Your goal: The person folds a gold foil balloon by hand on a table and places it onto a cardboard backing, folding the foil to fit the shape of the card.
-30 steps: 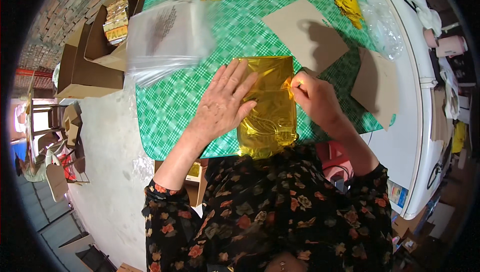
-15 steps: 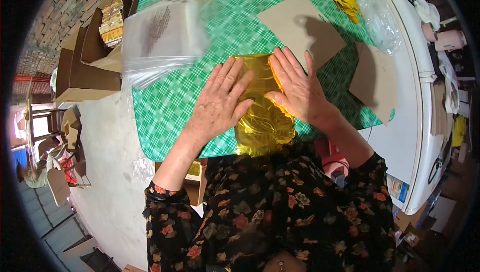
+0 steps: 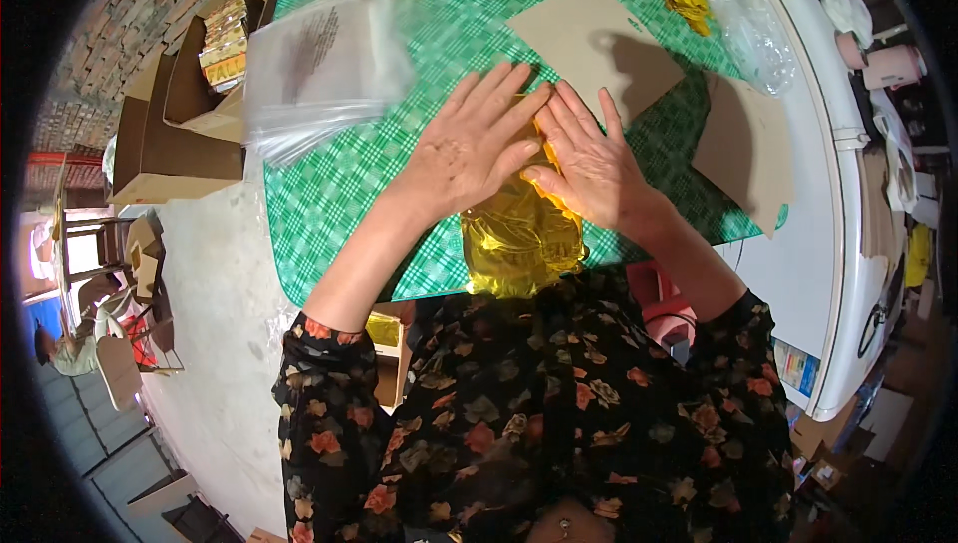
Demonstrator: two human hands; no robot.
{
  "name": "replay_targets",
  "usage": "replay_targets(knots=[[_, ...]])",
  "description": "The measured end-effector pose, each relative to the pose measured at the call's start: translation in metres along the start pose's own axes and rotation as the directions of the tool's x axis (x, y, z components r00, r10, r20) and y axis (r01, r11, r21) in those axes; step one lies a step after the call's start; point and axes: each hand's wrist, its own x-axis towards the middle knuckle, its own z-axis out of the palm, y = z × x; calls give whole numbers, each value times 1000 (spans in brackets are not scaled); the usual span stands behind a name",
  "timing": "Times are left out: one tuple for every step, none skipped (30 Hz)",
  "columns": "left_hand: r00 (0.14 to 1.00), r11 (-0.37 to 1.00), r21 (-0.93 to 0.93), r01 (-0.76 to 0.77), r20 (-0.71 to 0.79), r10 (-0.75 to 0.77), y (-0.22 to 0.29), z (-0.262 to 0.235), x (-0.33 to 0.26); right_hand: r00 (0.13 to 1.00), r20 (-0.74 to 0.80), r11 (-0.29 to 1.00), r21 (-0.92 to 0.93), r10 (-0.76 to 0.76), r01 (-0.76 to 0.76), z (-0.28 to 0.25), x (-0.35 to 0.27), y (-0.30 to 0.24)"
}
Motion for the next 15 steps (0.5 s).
replay_targets(knots=[[1000,1000,12,-1,22,0,-6,9,-7,998,59,1000,18,11,-12,-2,1,-1],[1000,1000,4,-15,20,15,-6,11,-4,998,59,1000,8,25,-26,-3,0,0],[999,1000,26,-11,45,10,-4,11,-3,997,76,999,-9,35,-34,-3,0,0],[998,999,50,-9,69,5,-2,12,-1,995,91,999,-26,44,-42,-5,-1,2],[997,998,56,-2,79,-3,-4,13,-1,998,54,1000,4,21,-22,-6,-1,5],[998,998,61,-8,70,3,-4,13,-2,999,46,1000,-5,21,-20,-9,1,10],[996,998,64,0,94,-6,-3,13,-3,1000,-9,1000,-17,13,-13,-13,3,17],[993,997,72,13,118,-22,-4,12,-5,998,-65,1000,-25,-2,0,-15,8,24],[990,997,79,15,138,-26,-3,11,-6,997,-73,999,-33,-1,-1,-19,11,37],[991,996,84,8,130,-19,-3,10,-7,987,-146,997,-43,61,-67,-22,19,56],[991,994,106,5,132,-19,-2,9,-10,968,-220,990,-46,120,-133,-25,26,76],[990,992,125,-2,142,-16,-1,9,-7,939,-291,978,-38,186,-205,-27,30,96],[987,993,120,0,159,-19,0,9,-4,935,-298,977,-38,191,-212,-24,30,113],[988,992,123,-6,153,-13,0,8,-4,922,-216,933,-97,320,-347,-24,33,121],[987,993,122,-3,161,-17,1,8,-4,882,-141,868,-165,449,-468,-23,36,128]])
